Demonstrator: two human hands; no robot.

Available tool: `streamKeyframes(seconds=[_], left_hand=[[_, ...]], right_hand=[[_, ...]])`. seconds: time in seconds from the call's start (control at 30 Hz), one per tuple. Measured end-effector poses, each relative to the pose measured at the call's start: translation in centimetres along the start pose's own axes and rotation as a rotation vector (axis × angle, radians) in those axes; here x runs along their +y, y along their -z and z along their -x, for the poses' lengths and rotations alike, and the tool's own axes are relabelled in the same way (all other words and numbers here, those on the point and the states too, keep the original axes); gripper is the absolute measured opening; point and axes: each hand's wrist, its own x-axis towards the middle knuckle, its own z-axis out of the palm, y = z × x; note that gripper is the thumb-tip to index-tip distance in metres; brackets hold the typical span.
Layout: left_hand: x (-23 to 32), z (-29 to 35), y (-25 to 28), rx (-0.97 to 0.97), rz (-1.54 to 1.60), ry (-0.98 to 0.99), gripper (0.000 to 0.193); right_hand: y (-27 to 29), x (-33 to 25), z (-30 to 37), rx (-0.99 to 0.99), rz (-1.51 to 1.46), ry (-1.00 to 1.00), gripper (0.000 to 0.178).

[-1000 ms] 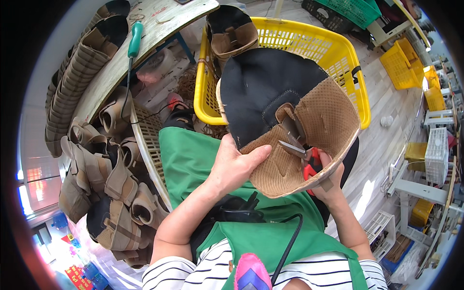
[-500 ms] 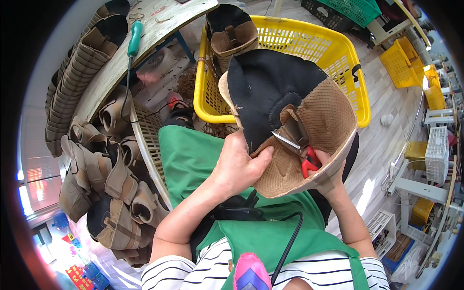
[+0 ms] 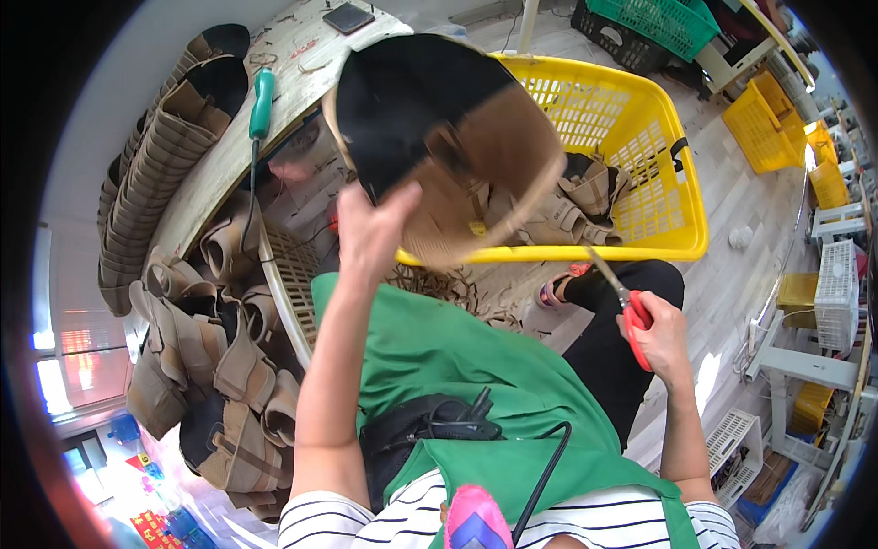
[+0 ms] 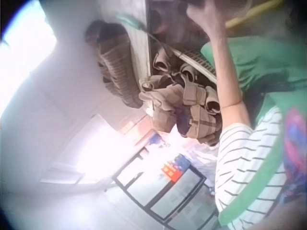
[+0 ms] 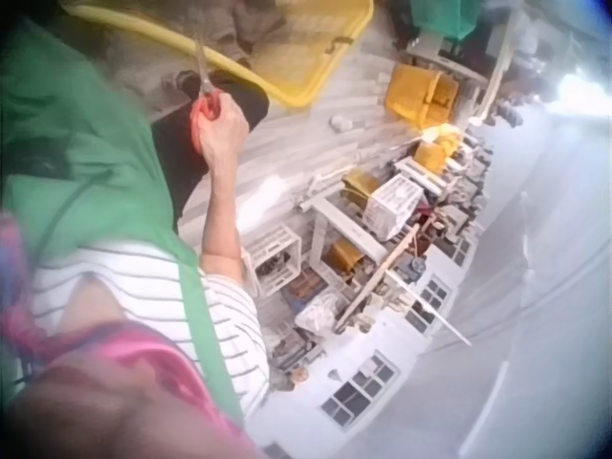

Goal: The person uses red-handled scissors to trim excess material from the edges of shoe uppers. They repeatedly pick up parts from a yellow basket, cut along the edges, and place the trimmed pieces back into the basket.

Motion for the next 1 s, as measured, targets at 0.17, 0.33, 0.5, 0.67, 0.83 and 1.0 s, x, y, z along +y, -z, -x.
streamKeyframes(seconds=[0.17,0.33,0.5,0.67,0.83,1.0], left_hand=[[-3.5,-13.5,-1.8,0.305,-0.247,-0.235,0.024],[-10.7,-21.4,-5.1,0.424,-0.273,-0.19,0.023],[-18.2,-23.1,-6.6,0.266,-0.683,-0.116,0.02],[-19.8,-23.5,-6.6,0.169,-1.033,-0.139,0.036],[-18.5,-22.2,-6.1,0.38,-0.707,-0.13,0.068],[-16.7,-13.7,-4.9,0.261,-0.436,-0.019,0.045]], right_hand=[[0.4,-0.5,-3.2,0.056,-0.121,-0.047,0.026],[-0.6,1.3,-6.2,0.071,-0.19,-0.037,0.025],[-2.3,6.1,-11.2,0.017,-0.274,-0.08,0.025],[-6.2,10.6,-21.6,-0.339,-0.529,-0.327,0.022],[-16.9,19.1,-30.1,-0.516,-0.351,-0.521,0.022],[-26.6,20.2,-30.2,-0.55,0.086,-0.655,0.037]])
